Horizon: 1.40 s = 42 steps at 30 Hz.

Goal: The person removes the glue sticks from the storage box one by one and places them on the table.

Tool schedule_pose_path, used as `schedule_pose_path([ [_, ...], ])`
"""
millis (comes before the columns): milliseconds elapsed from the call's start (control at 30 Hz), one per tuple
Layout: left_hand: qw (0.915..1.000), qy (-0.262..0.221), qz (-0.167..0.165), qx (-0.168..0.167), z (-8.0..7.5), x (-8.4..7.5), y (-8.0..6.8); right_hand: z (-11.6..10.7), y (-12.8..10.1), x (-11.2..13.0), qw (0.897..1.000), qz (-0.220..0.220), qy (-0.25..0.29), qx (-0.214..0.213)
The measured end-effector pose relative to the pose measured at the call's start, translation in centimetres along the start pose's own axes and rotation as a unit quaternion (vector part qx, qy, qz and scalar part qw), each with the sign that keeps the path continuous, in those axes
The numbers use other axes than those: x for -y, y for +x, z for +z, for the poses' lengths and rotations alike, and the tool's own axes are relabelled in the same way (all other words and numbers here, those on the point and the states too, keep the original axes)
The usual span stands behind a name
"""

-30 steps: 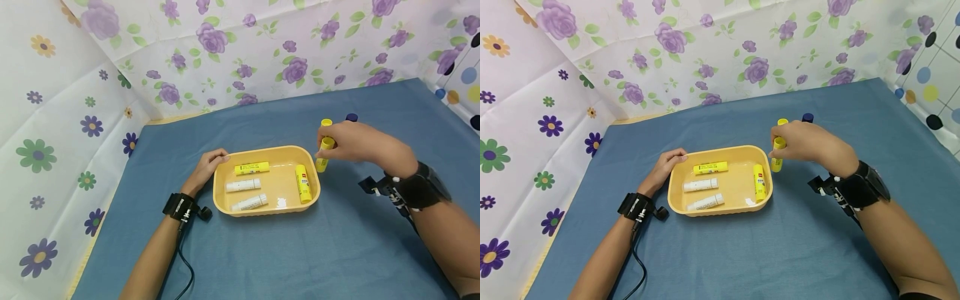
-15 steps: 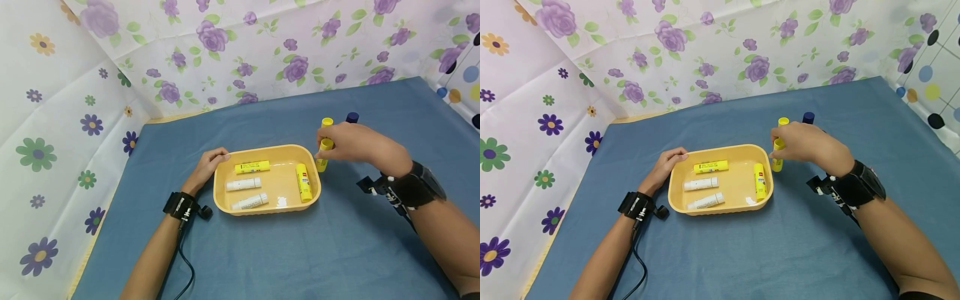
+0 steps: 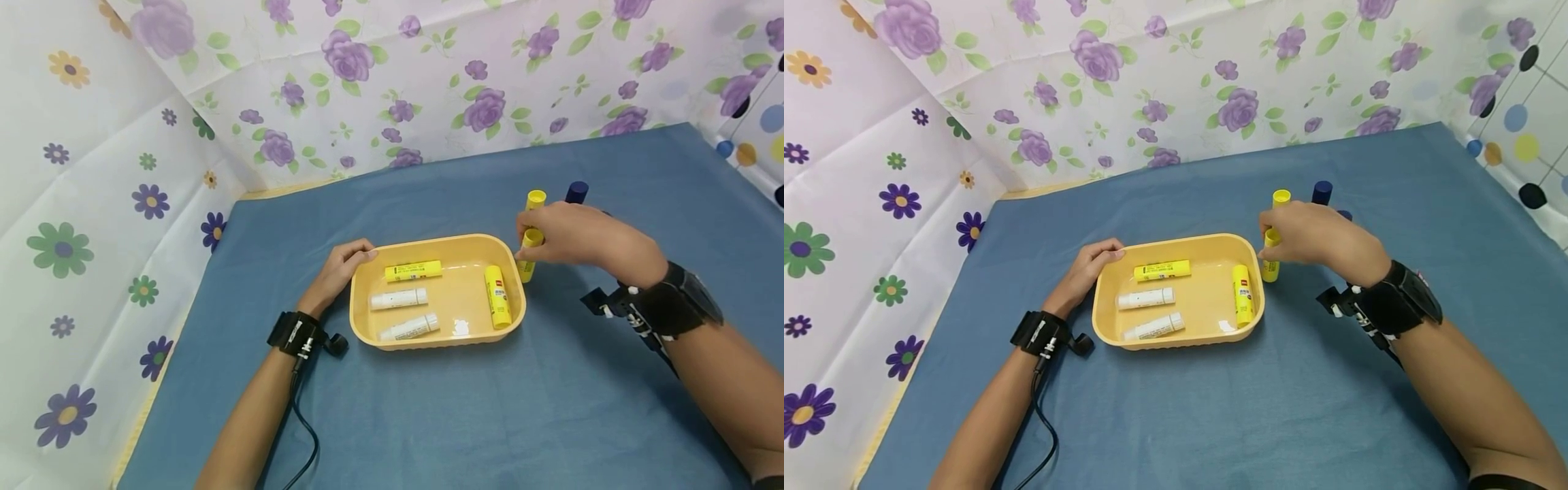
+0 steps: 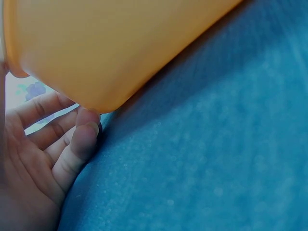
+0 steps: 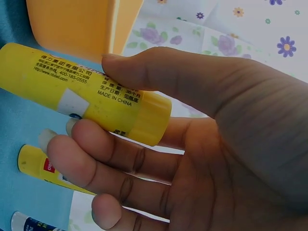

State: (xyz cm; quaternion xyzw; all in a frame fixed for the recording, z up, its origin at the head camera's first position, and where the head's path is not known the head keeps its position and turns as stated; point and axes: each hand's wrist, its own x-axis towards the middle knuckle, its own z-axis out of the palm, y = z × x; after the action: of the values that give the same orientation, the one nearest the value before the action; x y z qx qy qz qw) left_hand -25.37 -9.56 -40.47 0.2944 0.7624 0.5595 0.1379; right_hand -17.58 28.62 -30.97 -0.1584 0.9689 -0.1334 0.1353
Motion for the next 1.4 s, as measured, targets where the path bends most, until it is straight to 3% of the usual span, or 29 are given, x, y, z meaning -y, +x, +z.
schedule_pose_path([
  [433,0.9999,0.014,0.007,-0.002,0.1,-0.5,-0.1,0.3,0.3,-0.3,1.000,0.020,-0.012,0.000],
  [667,0.9999,0.009,0.013,0.000,-0.4,2.6,0.7,0.3,0.3,-0.3,1.000,0.022,-0.013,0.006],
  [933,0.9998,0.010,0.017,-0.005,-0.4,3.3,0.8,0.3,0.3,-0.3,1.000,0.019,-0.008,0.023],
  [1133,0.9998,0.013,0.011,-0.004,-0.3,2.8,0.7,0.3,0.3,-0.3,0.999,0.020,-0.008,0.025],
  [1400,0.9998,0.013,0.015,0.004,0.0,-0.1,0.1,0.3,0.5,-0.4,0.999,0.017,-0.008,0.033],
])
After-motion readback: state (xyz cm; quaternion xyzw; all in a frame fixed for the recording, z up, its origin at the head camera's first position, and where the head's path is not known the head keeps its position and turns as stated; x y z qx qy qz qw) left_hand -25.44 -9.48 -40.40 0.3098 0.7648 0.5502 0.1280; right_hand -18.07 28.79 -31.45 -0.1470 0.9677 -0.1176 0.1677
